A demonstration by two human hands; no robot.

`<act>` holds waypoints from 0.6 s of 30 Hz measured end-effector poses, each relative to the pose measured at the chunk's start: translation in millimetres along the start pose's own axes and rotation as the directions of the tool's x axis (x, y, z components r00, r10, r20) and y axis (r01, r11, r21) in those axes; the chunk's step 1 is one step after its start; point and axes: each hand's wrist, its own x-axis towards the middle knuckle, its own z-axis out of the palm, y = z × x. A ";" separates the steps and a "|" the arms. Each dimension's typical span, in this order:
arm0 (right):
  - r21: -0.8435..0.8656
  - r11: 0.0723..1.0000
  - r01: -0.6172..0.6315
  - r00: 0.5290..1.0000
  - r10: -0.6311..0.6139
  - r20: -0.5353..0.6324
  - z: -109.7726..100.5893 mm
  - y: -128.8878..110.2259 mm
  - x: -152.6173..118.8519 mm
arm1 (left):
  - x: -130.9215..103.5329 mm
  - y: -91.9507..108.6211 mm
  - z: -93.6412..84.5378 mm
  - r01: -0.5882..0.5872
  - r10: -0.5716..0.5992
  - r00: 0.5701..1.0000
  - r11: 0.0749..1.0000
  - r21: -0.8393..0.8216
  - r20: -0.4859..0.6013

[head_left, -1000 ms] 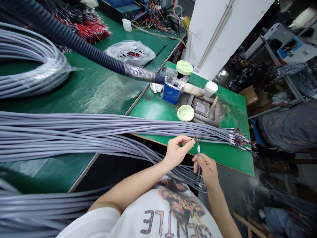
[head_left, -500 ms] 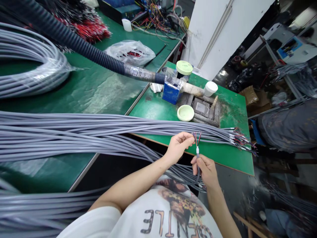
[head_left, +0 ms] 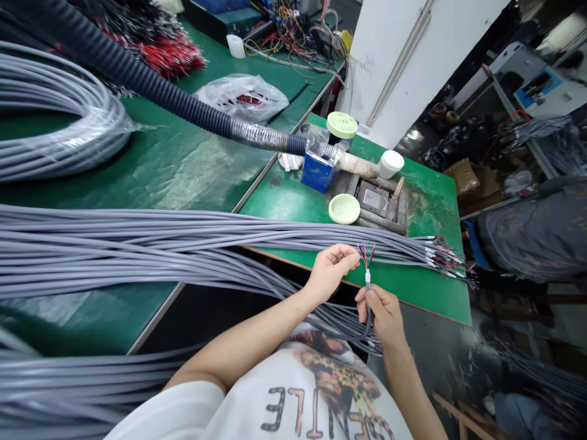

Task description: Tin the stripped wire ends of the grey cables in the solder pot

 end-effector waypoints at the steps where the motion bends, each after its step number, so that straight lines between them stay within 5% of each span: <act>1: -0.003 1.000 -0.002 1.000 0.002 0.008 0.2 -0.7 0.1 | 0.6 0.0 0.2 0.009 -0.009 1.000 1.000 -0.016 0.002; 12: -0.010 1.000 -0.014 0.999 0.014 0.030 1.6 -3.8 0.0 | 3.2 2.9 1.3 0.058 -0.055 0.997 0.996 -0.063 0.054; 18: 0.036 0.999 0.004 1.000 -0.003 -0.027 2.3 0.6 0.5 | -4.5 -1.3 -1.7 -0.008 0.009 1.000 1.000 0.028 -0.017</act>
